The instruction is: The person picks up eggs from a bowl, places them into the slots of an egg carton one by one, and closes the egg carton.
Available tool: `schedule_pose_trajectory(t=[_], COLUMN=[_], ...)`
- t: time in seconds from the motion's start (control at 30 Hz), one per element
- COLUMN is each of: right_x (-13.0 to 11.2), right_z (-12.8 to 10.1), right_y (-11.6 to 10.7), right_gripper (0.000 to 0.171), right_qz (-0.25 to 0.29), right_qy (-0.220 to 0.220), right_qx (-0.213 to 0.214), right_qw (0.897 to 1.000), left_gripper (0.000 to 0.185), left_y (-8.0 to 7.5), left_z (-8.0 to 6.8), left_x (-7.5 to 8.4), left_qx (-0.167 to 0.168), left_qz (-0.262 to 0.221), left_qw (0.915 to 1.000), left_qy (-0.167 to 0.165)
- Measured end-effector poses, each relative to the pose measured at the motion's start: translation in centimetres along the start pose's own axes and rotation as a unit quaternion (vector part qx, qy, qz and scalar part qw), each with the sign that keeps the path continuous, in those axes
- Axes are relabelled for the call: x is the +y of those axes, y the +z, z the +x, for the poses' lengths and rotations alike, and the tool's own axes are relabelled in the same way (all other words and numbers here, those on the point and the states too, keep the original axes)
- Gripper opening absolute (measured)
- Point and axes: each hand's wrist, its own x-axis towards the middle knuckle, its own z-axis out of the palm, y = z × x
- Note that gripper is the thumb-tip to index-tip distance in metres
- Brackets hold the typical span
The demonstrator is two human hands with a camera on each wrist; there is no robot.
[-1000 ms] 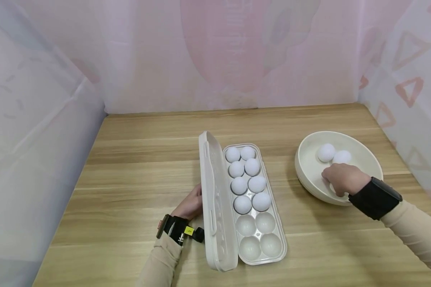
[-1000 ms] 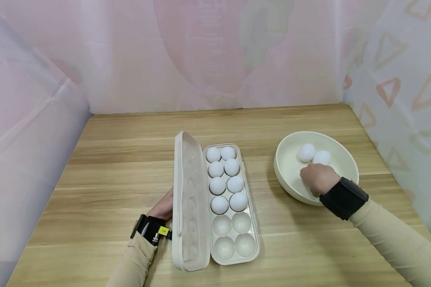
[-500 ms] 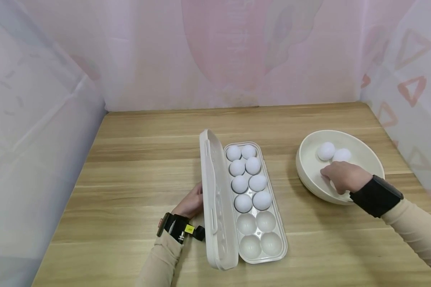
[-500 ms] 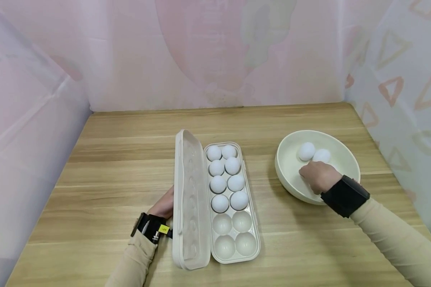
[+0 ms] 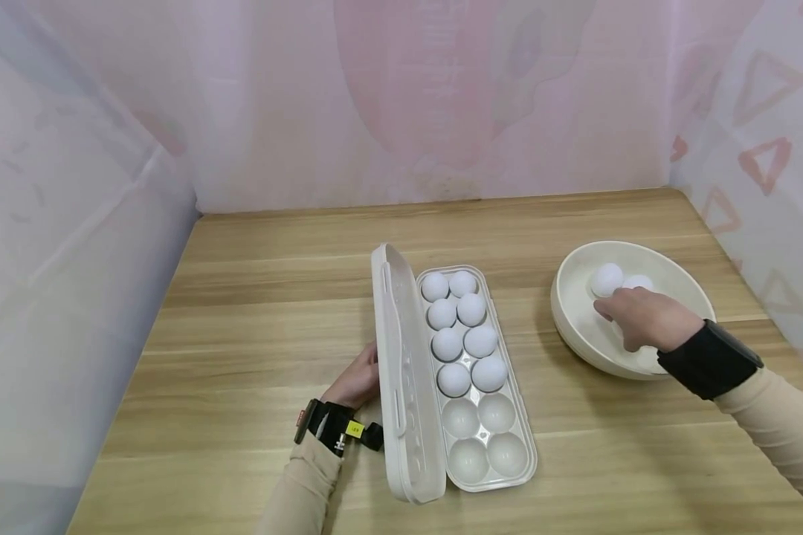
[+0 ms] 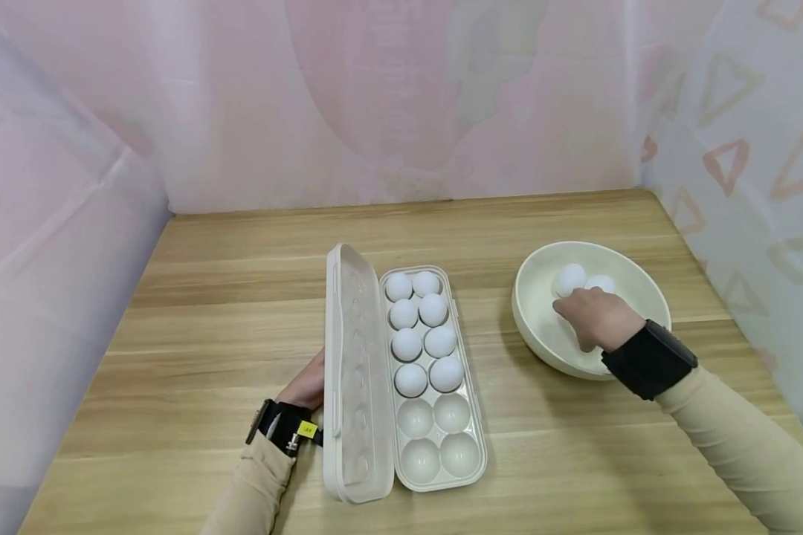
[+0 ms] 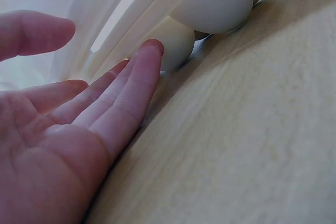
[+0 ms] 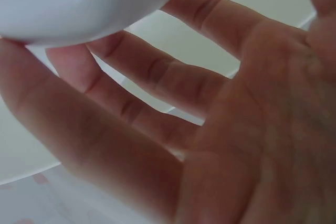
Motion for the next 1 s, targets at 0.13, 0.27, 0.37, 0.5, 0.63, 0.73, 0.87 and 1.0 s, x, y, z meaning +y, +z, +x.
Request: schedule_pose_trajectory(t=[0.13, 0.27, 0.37, 0.5, 0.63, 0.73, 0.87, 1.0], right_x=[0.0, -0.1, -0.3, -0.7, -1.1, -1.4, -2.0, -2.5], right_z=[-0.1, -0.2, -0.2, -0.3, -0.4, -0.5, -0.6, -0.9], right_y=[-0.4, -1.1, -1.6, -2.4, -3.0, -3.3, -3.7, -4.0], right_gripper=[0.044, 0.044, 0.041, 0.038, 0.038, 0.037, 0.036, 0.037], right_qz=[0.0, 0.0, 0.0, 0.002, 0.004, 0.0, -0.008, -0.014], right_qy=[0.003, 0.008, 0.012, 0.017, 0.019, 0.012, 0.004, 0.0], right_qx=[0.018, 0.03, 0.034, 0.04, 0.045, 0.054, 0.065, 0.072], right_qw=[1.0, 1.0, 0.999, 0.999, 0.999, 0.998, 0.998, 0.997], left_gripper=[0.042, 0.045, 0.044, 0.044, 0.048, 0.049, 0.048, 0.046], left_y=[0.1, 0.2, 0.3, 0.3, 0.3, 0.3, 0.2, 0.1], left_z=[-0.1, -0.1, -0.1, -0.1, -0.1, -0.1, -0.1, -0.1], left_x=[0.0, 0.0, 0.1, 0.1, 0.1, 0.1, 0.0, 0.0], left_qx=[0.003, 0.003, 0.005, 0.009, 0.008, 0.006, 0.005, 0.004], left_qz=[0.002, 0.0, -0.002, 0.002, 0.007, 0.01, 0.016, 0.02], left_qw=[1.0, 1.0, 1.0, 0.9999, 0.9999, 0.9998, 0.9998, 0.9997], left_qy=[0.002, 0.006, 0.005, 0.006, 0.013, 0.015, 0.015, 0.015])
